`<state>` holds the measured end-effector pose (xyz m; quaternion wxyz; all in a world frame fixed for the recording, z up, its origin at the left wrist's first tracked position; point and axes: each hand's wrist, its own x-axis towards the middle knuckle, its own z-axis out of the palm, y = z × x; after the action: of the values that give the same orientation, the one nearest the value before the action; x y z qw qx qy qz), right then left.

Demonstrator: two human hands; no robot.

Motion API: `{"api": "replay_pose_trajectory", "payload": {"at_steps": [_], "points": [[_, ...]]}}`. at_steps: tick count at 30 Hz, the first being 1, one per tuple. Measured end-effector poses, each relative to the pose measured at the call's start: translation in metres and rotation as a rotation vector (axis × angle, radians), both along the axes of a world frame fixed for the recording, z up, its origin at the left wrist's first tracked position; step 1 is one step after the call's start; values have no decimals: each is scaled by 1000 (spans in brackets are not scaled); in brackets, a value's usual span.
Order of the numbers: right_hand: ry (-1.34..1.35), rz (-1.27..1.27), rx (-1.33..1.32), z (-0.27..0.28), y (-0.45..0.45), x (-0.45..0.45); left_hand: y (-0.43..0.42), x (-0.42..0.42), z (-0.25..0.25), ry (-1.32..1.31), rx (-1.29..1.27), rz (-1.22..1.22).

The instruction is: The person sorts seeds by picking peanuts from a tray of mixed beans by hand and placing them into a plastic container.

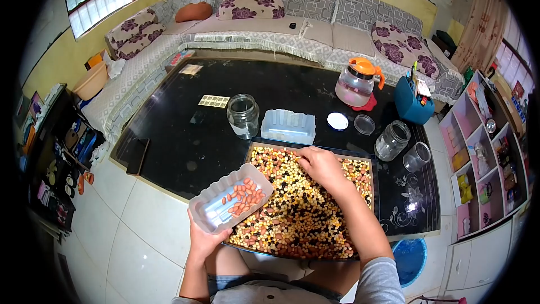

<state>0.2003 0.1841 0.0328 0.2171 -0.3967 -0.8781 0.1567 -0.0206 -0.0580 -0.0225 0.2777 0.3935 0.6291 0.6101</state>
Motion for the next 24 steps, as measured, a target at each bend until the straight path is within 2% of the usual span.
{"api": "replay_pose_trajectory", "payload": {"at_steps": [8,10,14,17,19,22,24], "points": [[463,459,51,36,-47,-43,0,2,1,-28,2,-6],[414,530,53,38,-58,-52,0,1,1,-23,-4,3],[491,602,-7,36,-63,-56,0,-3,-4,26,2,-13],[461,442,29,26,-43,-34,0,-2,-3,12,-3,-10],[281,248,-96,17,-24,-9,0,-2,-3,-12,8,-16],[67,5,-123,-12,10,21,0,-1,-2,-17,6,-19],[-28,-65,-99,-25,20,37,0,-1,-1,-7,1,-19]]}}
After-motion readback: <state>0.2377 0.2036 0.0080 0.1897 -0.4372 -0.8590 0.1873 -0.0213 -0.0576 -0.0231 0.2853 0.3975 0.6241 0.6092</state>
